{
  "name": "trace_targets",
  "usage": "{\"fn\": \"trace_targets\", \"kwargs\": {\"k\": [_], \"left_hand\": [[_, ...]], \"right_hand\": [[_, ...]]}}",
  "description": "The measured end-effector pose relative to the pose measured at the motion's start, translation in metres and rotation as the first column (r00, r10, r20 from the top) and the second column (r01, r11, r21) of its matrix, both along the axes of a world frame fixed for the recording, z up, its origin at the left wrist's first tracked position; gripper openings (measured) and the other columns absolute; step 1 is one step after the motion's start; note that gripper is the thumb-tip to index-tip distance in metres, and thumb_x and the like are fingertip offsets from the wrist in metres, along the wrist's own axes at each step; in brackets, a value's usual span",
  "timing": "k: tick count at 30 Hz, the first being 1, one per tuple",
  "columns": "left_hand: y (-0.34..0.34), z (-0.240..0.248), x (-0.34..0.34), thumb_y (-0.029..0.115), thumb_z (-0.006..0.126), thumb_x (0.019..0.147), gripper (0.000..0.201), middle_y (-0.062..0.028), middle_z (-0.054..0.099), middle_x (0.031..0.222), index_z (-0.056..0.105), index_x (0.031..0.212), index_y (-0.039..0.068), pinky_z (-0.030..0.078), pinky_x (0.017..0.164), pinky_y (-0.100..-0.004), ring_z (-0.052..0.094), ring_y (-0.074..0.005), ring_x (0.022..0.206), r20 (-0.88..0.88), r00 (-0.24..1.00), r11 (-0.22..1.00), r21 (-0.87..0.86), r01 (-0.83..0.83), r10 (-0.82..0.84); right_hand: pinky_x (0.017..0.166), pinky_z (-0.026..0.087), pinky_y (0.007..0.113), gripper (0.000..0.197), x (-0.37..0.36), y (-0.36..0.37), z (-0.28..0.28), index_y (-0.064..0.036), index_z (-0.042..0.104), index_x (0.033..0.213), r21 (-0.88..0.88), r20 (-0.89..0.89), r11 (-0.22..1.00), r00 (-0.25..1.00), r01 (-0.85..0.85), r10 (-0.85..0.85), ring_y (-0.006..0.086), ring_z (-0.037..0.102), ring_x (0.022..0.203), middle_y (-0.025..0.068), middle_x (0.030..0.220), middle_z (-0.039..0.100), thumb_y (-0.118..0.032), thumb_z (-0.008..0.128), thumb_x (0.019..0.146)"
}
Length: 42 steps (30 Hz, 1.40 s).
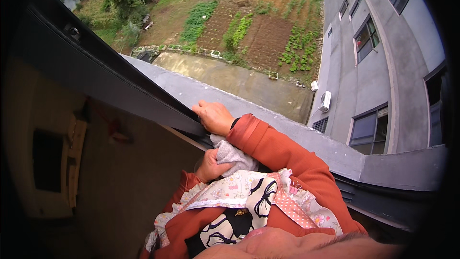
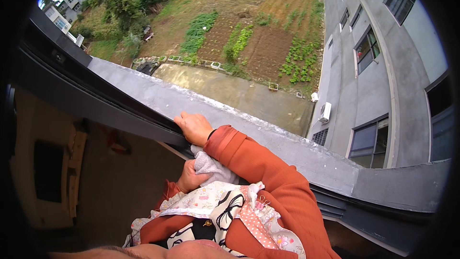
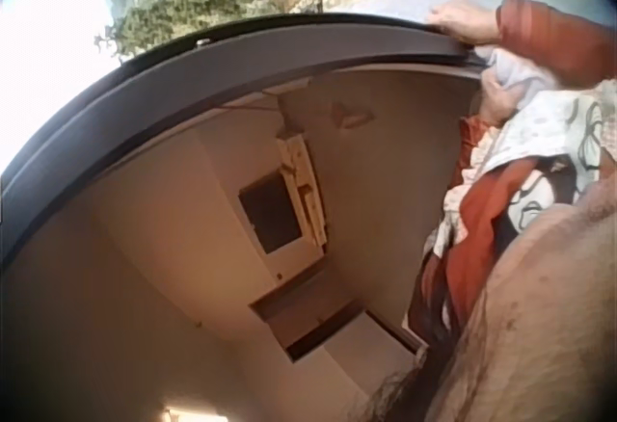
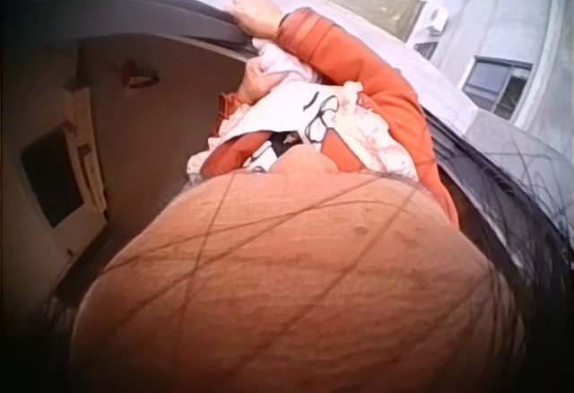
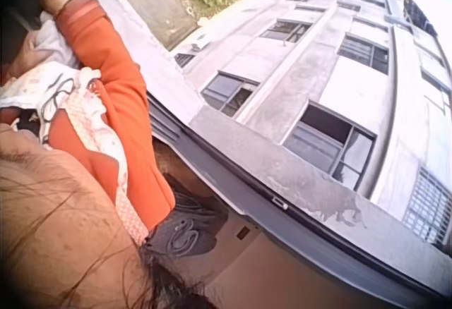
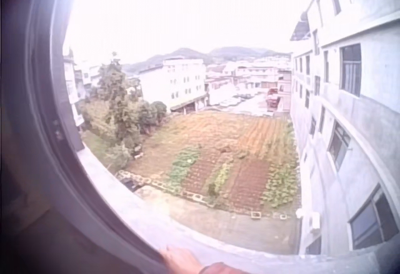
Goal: The person wipes the exterior window frame and sill with a cloth, moving along the frame and repeatedly rubbing the same areas. The person then closes the window and continues wiping the interior frame and sill.
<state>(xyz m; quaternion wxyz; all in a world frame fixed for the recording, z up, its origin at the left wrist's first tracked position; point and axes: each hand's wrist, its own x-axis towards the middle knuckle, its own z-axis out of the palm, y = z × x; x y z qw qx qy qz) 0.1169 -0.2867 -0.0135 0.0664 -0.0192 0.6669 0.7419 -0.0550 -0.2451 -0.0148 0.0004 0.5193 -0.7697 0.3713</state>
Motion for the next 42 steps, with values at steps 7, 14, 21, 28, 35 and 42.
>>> {"fn": "trace_targets", "kwargs": {"k": [7,14,21,28,35,42], "left_hand": [[0.0,0.003,-0.004,-0.001,0.068,0.079,0.022,-0.0044,0.072,0.095,0.07,0.101,-0.001,0.052,0.079,-0.0285,0.065,-0.0101,0.087,-0.013,1.0,0.999,-0.045,-0.011,0.01],[-0.001,0.004,-0.006,-0.001,0.069,0.079,0.024,-0.004,0.072,0.098,0.07,0.103,-0.001,0.052,0.081,-0.028,0.064,-0.0091,0.089,-0.014,0.999,0.999,-0.028,0.031,-0.032],[-0.005,0.006,-0.008,-0.001,0.071,0.079,0.024,-0.0044,0.072,0.097,0.069,0.103,-0.001,0.052,0.081,-0.028,0.064,-0.0091,0.089,-0.046,0.996,0.996,-0.049,0.07,-0.072],[-0.001,0.005,-0.006,-0.001,0.069,0.079,0.023,-0.0042,0.071,0.096,0.069,0.102,-0.002,0.052,0.08,-0.0285,0.065,-0.0097,0.088,-0.015,0.999,0.999,0.021,0.03,-0.029],[0.0,0.007,-0.005,-0.001,0.068,0.079,0.024,-0.0048,0.071,0.098,0.069,0.103,-0.002,0.052,0.08,-0.0285,0.064,-0.01,0.088,-0.004,1.0,0.999,0.039,0.0,0.0],[-0.002,0.004,-0.005,-0.001,0.068,0.08,0.024,-0.0048,0.071,0.097,0.069,0.104,-0.002,0.052,0.079,-0.0282,0.064,-0.01,0.088,-0.01,0.999,0.999,0.006,0.037,-0.037]], "right_hand": [[0.068,0.048,0.049,0.016,-0.002,-0.003,-0.007,-0.006,0.055,0.089,-0.012,0.019,1.0,1.0,-0.001,0.001,0.0403,0.06,0.08,0.0166,0.085,0.056,-0.002,0.06,0.074],[0.079,0.051,0.043,0.028,-0.01,0.031,0.008,-0.012,0.072,0.103,0.113,0.217,0.973,0.96,-0.202,0.174,0.0343,0.06,0.095,0.0132,0.098,0.058,-0.012,0.068,0.076],[0.073,0.051,0.044,0.016,0.002,0.021,0.012,-0.005,0.063,0.092,0.055,-0.008,0.997,0.999,-0.044,0.045,0.0351,0.061,0.087,0.0157,0.09,0.058,-0.008,0.065,0.077],[0.074,0.046,0.044,0.021,0.002,0.004,0.01,-0.0063,0.054,0.092,0.168,-0.013,0.986,1.0,0.014,-0.012,0.0358,0.059,0.089,0.0141,0.093,0.058,-0.007,0.066,0.075],[0.077,0.042,0.041,0.01,-0.007,0.015,0.003,-0.0086,0.064,0.086,0.042,-0.045,0.987,0.987,-0.155,0.157,0.0308,0.057,0.091,0.0111,0.093,0.057,-0.01,0.065,0.076],[0.069,0.048,0.039,0.011,0.007,0.024,0.012,-0.0081,0.071,0.076,0.173,-0.313,0.983,0.943,-0.063,0.116,0.0269,0.06,0.084,0.0087,0.084,0.057,-0.015,0.063,0.075]]}}
